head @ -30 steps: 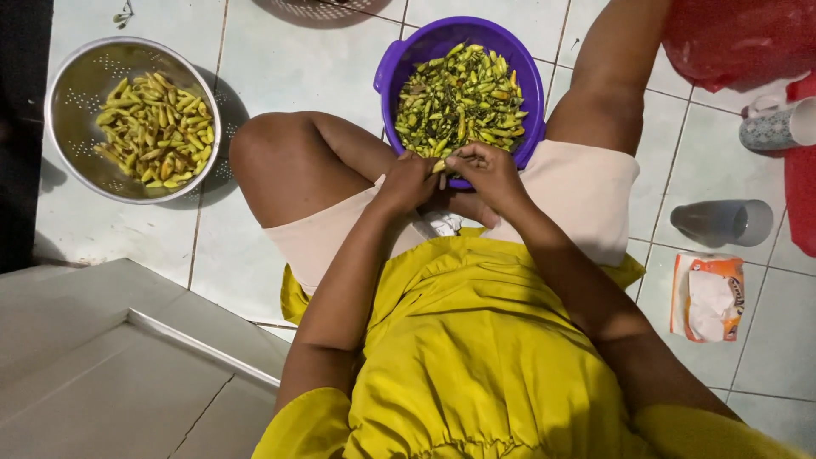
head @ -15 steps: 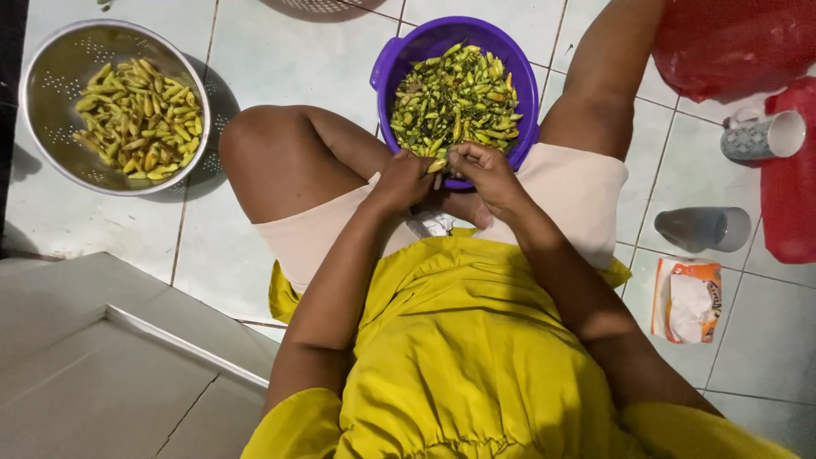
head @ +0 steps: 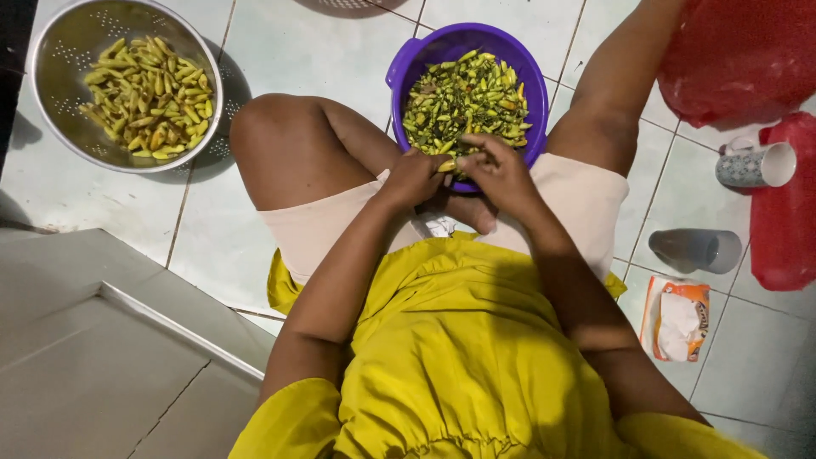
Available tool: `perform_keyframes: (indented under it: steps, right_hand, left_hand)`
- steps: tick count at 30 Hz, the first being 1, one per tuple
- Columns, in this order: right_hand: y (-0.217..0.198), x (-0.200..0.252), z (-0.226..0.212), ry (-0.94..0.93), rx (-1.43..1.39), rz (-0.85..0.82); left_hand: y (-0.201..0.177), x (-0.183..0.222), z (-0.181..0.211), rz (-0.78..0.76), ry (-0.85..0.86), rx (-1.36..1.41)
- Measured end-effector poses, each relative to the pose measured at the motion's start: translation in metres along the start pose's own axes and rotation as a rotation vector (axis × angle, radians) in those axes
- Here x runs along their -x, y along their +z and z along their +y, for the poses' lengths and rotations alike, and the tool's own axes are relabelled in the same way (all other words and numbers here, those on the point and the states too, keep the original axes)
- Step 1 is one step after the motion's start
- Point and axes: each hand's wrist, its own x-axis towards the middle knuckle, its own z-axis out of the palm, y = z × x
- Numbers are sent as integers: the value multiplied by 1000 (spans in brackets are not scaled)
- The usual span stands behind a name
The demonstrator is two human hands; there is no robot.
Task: Removing stems from green chilies by hand and placing the processed chilies into a bowl.
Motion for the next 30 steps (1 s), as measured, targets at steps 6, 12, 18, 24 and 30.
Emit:
perform_keyframes:
  steps: [6, 12, 18, 24, 30]
  right_hand:
    - [-8, -17, 8, -53, 186, -159]
    - [-44, -70, -68, -49, 323, -247]
    - [-12, -117, -147, -326, 227, -164]
    - [18, -130, -96, -154, 282, -370]
    - [9, -183, -97, -226, 228, -133]
  left_hand:
    - [-6, 1, 9, 21, 0, -55]
    - [-11, 5, 21, -3, 2, -19]
    - [-28, 7, 36, 6, -64, 13]
    - [-5, -1, 13, 68, 2, -49]
    - [-12, 2, 21, 26, -16, -14]
